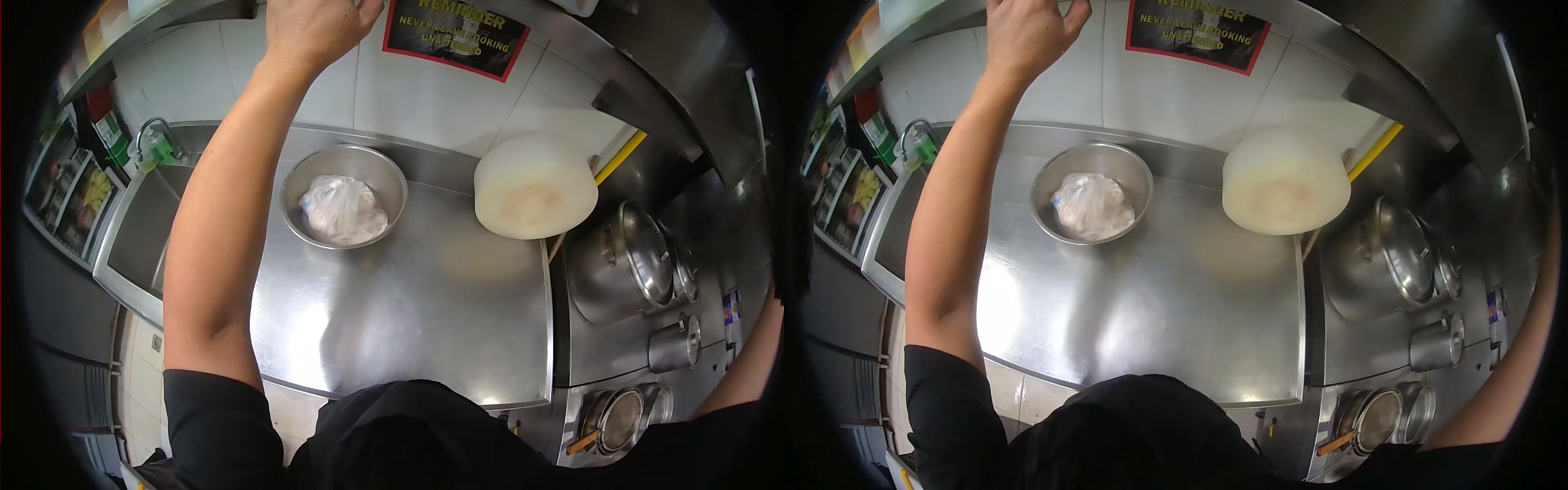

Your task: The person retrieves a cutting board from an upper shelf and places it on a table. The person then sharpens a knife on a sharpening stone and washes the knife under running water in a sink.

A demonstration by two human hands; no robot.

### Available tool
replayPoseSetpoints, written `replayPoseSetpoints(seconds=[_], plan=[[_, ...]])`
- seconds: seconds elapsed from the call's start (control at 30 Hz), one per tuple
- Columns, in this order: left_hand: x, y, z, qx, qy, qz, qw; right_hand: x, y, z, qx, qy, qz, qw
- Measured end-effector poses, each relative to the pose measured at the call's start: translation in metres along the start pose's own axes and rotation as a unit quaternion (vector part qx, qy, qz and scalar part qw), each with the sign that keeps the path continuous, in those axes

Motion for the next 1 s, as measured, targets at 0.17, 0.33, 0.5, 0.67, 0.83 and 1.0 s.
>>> replayPoseSetpoints(seconds=[0.17, 0.33, 0.5, 0.67, 0.83, 1.0], plan=[[-0.001, 0.0, -0.002, 0.014, 0.012, -0.015, 1.0, 0.004, -0.003, 0.006, 0.002, 0.015, -0.012, 1.0], [-0.001, -0.001, 0.0, 0.006, 0.014, 0.001, 1.0, 0.014, -0.005, 0.013, 0.006, 0.032, -0.029, 0.999], [-0.002, -0.002, 0.0, 0.015, 0.012, -0.008, 1.0, 0.014, 0.012, 0.01, 0.041, 0.019, -0.042, 0.998], [-0.004, -0.001, 0.0, 0.015, 0.011, -0.005, 1.0, 0.017, 0.046, -0.011, -0.024, -0.046, 0.2, 0.978], [-0.005, -0.001, -0.001, 0.051, 0.001, -0.038, 0.998, 0.029, 0.055, 0.02, -0.172, -0.22, 0.321, 0.905], [-0.022, 0.003, -0.016, 0.026, -0.025, -0.012, 0.999, 0.075, 0.092, 0.032, -0.165, -0.187, 0.357, 0.9]])
Point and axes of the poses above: each hand's wrist, its own y-axis away from the middle knuckle, its own x-axis out of the back of the hand, z = x × y, the point moved 5 cm from there along -y, towards the middle knuckle, and after that the axes turned 3 degrees about z, right-handed, at the moved point
